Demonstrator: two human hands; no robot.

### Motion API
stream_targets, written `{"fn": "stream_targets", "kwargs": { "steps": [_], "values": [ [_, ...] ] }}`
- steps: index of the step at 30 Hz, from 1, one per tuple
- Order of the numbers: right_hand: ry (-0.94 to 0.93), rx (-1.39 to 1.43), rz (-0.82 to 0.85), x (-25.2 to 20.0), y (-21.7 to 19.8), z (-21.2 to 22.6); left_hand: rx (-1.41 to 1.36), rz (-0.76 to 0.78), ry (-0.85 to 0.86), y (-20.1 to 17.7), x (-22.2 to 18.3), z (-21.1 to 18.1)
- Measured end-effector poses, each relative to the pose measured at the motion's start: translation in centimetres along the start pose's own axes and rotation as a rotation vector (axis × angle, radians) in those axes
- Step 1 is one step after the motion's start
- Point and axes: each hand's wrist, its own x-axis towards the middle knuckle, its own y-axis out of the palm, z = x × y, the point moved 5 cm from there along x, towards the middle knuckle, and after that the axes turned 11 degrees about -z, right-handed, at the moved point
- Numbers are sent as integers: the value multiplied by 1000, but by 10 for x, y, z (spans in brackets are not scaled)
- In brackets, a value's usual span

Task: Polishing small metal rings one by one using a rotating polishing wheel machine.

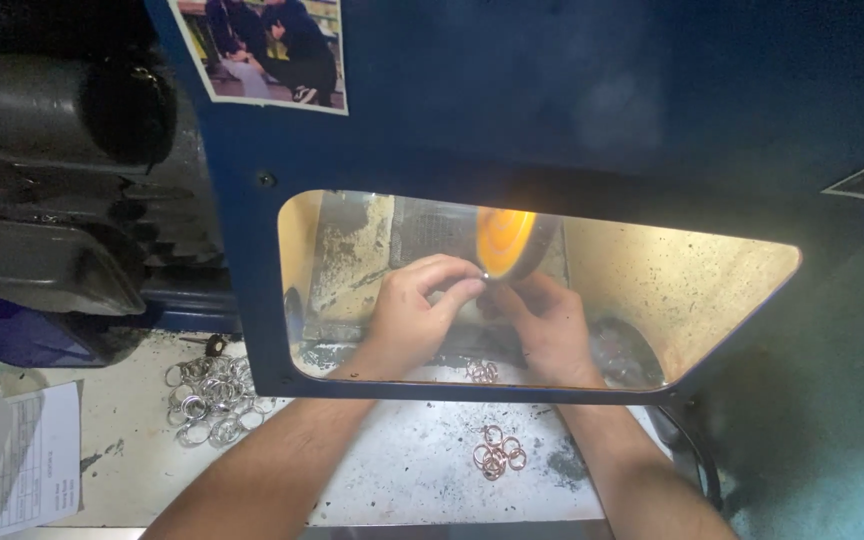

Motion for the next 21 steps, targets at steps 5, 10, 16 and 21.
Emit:
{"fn": "stream_targets", "kwargs": {
  "steps": [5, 10, 16, 21],
  "values": [
    [123, -5, 23, -3, 1, 4, 64, 2, 268, -3, 1, -16],
    [274, 85, 1, -10, 6, 25, 133, -32, 316, -2, 2, -21],
    [334, 67, 16, -4, 8, 19, 113, -13, 247, -3, 4, -15],
    [326, 96, 3, -7, 8, 29, 50, -20, 137, -3, 5, -14]
  ]
}}
